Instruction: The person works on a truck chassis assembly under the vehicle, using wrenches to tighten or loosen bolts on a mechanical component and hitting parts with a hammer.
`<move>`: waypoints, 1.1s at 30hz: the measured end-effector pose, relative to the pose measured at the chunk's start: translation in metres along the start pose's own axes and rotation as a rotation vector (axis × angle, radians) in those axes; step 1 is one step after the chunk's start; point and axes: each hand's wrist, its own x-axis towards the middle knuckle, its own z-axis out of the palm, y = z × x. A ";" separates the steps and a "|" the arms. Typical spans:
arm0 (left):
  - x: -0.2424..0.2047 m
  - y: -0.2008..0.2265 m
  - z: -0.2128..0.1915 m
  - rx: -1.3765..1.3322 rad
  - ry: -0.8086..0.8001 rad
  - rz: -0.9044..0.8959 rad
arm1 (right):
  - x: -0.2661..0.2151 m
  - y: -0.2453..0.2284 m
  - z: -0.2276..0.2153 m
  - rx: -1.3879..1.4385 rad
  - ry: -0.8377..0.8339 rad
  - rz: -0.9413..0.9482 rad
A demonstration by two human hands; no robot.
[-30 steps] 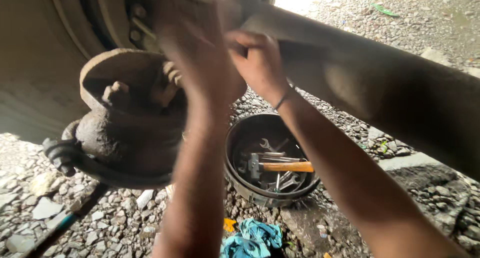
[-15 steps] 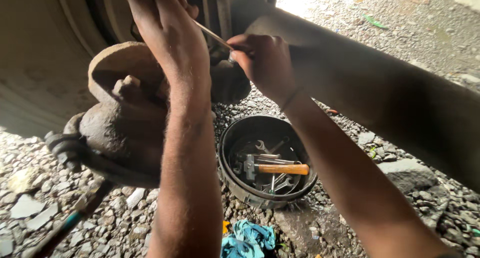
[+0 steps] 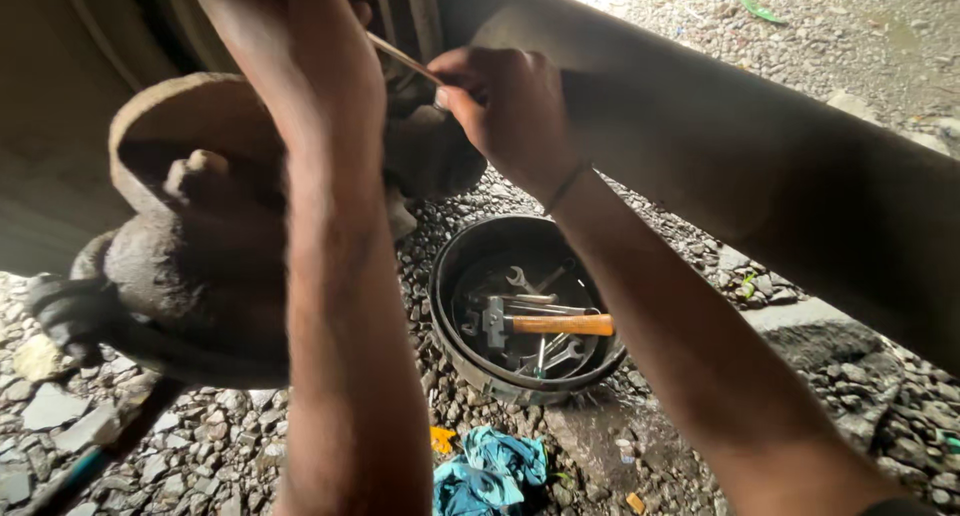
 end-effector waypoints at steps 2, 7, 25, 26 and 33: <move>-0.006 0.001 0.001 0.048 0.023 0.004 | -0.004 0.002 0.001 0.045 0.000 0.006; -0.029 0.016 0.020 0.247 0.085 0.098 | -0.005 0.006 0.001 0.028 0.019 0.009; -0.168 0.087 0.074 0.537 -0.584 0.170 | -0.046 -0.008 0.020 0.503 0.106 0.277; -0.173 0.082 0.073 0.530 -0.587 0.174 | -0.045 -0.007 0.020 0.503 0.113 0.289; -0.154 0.073 0.072 0.548 -0.714 0.282 | -0.048 -0.011 0.024 0.693 0.196 0.340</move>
